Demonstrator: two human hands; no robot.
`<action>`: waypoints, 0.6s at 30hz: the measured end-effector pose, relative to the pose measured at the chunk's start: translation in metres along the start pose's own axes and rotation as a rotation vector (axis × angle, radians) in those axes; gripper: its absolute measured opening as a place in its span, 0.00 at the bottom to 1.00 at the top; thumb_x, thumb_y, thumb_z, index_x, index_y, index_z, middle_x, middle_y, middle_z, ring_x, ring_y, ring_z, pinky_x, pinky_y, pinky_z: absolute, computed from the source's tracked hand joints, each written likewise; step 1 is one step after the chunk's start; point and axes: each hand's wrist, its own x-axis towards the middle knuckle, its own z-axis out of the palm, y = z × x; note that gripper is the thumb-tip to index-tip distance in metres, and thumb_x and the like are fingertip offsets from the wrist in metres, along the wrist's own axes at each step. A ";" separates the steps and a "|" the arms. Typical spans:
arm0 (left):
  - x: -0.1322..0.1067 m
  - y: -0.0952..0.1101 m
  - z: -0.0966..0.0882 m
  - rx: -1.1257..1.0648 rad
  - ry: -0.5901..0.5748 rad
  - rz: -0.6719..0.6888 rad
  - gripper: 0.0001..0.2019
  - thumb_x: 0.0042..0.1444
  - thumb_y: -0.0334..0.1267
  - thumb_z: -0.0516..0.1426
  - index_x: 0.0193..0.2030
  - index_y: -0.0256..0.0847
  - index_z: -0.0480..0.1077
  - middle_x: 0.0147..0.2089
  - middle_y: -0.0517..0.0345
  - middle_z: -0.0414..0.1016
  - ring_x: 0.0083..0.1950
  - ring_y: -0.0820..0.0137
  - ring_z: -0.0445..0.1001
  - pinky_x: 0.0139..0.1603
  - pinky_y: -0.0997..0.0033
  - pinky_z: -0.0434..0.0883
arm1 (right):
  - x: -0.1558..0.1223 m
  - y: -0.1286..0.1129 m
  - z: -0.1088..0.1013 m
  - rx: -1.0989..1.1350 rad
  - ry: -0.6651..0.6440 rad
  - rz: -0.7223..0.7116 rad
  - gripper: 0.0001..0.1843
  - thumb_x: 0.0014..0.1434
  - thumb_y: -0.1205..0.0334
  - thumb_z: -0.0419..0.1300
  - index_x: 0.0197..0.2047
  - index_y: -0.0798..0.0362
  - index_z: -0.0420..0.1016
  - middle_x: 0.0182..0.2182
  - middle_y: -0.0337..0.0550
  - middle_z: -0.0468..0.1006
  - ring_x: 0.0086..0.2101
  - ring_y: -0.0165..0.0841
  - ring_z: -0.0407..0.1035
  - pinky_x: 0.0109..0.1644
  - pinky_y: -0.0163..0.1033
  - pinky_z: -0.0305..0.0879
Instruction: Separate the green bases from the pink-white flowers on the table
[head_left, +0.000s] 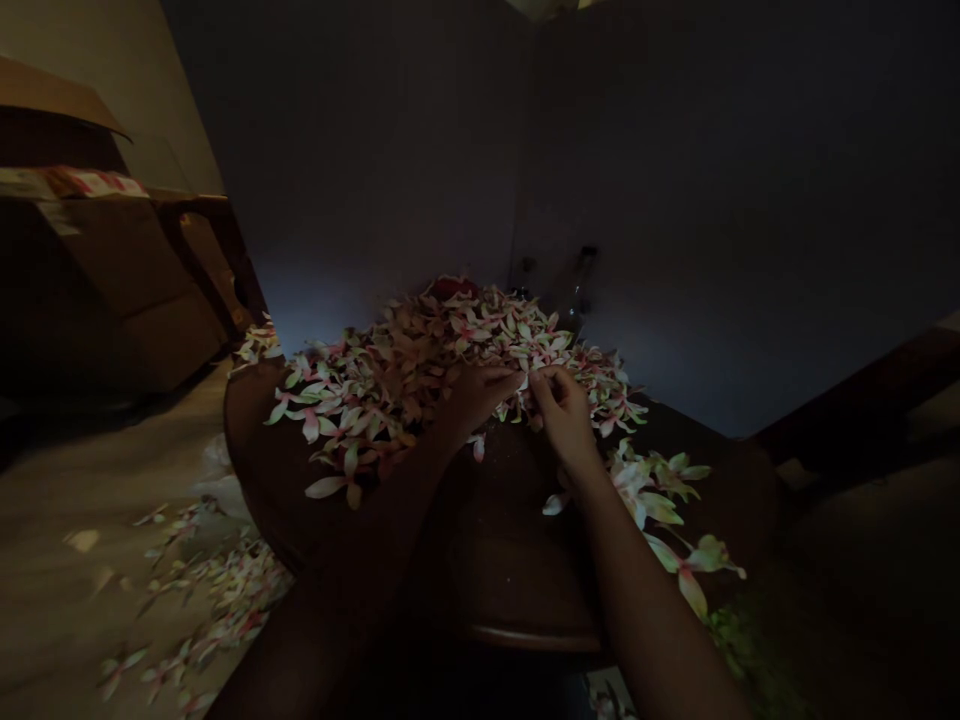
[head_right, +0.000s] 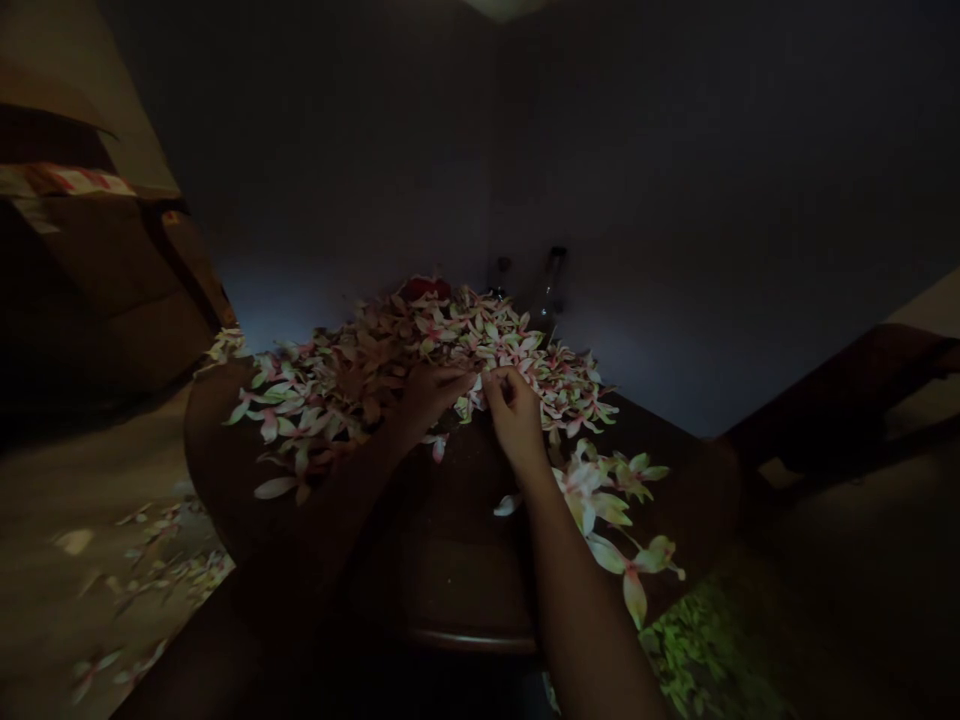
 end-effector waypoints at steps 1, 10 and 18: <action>0.000 0.001 0.000 0.002 0.000 -0.003 0.18 0.58 0.51 0.58 0.31 0.37 0.78 0.25 0.61 0.71 0.30 0.72 0.68 0.33 0.74 0.64 | 0.000 0.000 0.000 0.013 0.003 -0.007 0.16 0.63 0.45 0.58 0.34 0.49 0.69 0.24 0.34 0.65 0.25 0.29 0.60 0.29 0.35 0.57; 0.005 -0.004 -0.003 0.028 0.199 -0.019 0.16 0.61 0.46 0.53 0.27 0.39 0.69 0.26 0.62 0.65 0.31 0.72 0.65 0.34 0.75 0.63 | 0.001 0.004 0.006 -0.009 -0.067 -0.002 0.16 0.59 0.49 0.62 0.46 0.48 0.72 0.41 0.42 0.77 0.36 0.34 0.68 0.41 0.38 0.64; 0.006 -0.005 -0.004 -0.072 0.346 -0.047 0.11 0.59 0.42 0.54 0.30 0.39 0.68 0.28 0.62 0.67 0.32 0.72 0.64 0.34 0.74 0.62 | 0.000 -0.001 0.005 0.150 -0.149 0.110 0.17 0.61 0.44 0.60 0.36 0.49 0.76 0.25 0.37 0.73 0.26 0.31 0.64 0.30 0.36 0.60</action>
